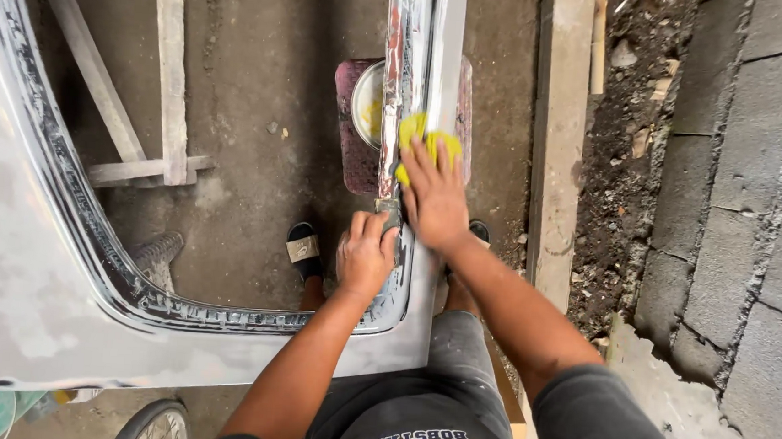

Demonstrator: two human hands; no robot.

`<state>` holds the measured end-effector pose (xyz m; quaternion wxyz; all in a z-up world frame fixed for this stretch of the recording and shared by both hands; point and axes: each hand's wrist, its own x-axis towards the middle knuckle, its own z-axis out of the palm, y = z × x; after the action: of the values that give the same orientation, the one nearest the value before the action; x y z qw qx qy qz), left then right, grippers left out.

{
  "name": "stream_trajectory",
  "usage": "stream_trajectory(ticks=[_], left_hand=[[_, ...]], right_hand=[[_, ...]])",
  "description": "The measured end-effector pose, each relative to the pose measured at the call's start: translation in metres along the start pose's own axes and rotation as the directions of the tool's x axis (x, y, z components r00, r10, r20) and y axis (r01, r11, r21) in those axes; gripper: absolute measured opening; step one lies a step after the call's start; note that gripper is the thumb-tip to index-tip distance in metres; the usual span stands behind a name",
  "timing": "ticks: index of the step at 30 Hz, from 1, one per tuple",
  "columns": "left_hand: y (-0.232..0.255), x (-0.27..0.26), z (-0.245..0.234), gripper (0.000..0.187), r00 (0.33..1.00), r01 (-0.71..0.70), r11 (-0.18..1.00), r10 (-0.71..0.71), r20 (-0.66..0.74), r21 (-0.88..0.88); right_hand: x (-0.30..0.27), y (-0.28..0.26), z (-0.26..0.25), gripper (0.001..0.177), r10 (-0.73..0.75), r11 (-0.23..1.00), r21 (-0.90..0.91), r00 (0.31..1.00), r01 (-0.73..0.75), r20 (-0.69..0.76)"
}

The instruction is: The person cleans a white car door using a yellow cloth and a black scraper. They dip the cloth into a green bucket of water, wipe the door surface, and use the scraper to remove residue from the edges and around the handle. The person repeatedly rinses the cloth and continues scrubbing different sections of the door.

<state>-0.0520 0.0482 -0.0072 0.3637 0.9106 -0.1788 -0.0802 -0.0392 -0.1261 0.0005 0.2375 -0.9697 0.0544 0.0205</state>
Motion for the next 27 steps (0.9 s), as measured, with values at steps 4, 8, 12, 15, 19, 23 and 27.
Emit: stream_trajectory(ticks=[4,8,12,15,19,23,27], left_hand=[[0.0,-0.01,-0.001,0.029,1.0,-0.023,1.0,0.023,0.003,0.012],[-0.002,-0.029,-0.005,0.029,0.997,-0.057,0.997,0.053,0.06,0.054],[-0.011,-0.044,-0.007,0.028,0.989,-0.099,0.993,0.091,0.115,0.062],[-0.012,-0.055,-0.013,0.028,0.984,-0.107,0.992,0.097,0.147,0.06],[-0.014,-0.057,-0.017,0.029,0.981,-0.115,0.992,0.106,0.161,0.048],[-0.015,-0.055,-0.017,0.029,0.981,-0.127,0.992,0.122,0.148,0.026],[-0.016,-0.056,-0.019,0.028,0.978,-0.133,0.99,0.125,0.166,0.037]], right_hand=[[-0.052,-0.008,0.017,0.063,-0.026,0.999,0.034,0.998,0.028,-0.056],[-0.084,-0.019,0.029,0.06,0.011,0.997,0.076,0.997,-0.005,-0.081],[-0.107,-0.031,0.035,0.059,0.062,0.996,0.076,0.994,-0.055,-0.087],[-0.124,-0.041,0.037,0.062,0.085,0.994,0.081,0.993,-0.079,-0.08],[-0.123,-0.039,0.04,0.063,0.095,0.994,0.058,0.993,-0.091,-0.075],[-0.103,-0.031,0.034,0.064,0.063,0.998,0.014,0.997,-0.062,-0.05],[-0.053,-0.017,0.016,0.065,0.016,1.0,-0.005,0.999,-0.017,-0.034]])
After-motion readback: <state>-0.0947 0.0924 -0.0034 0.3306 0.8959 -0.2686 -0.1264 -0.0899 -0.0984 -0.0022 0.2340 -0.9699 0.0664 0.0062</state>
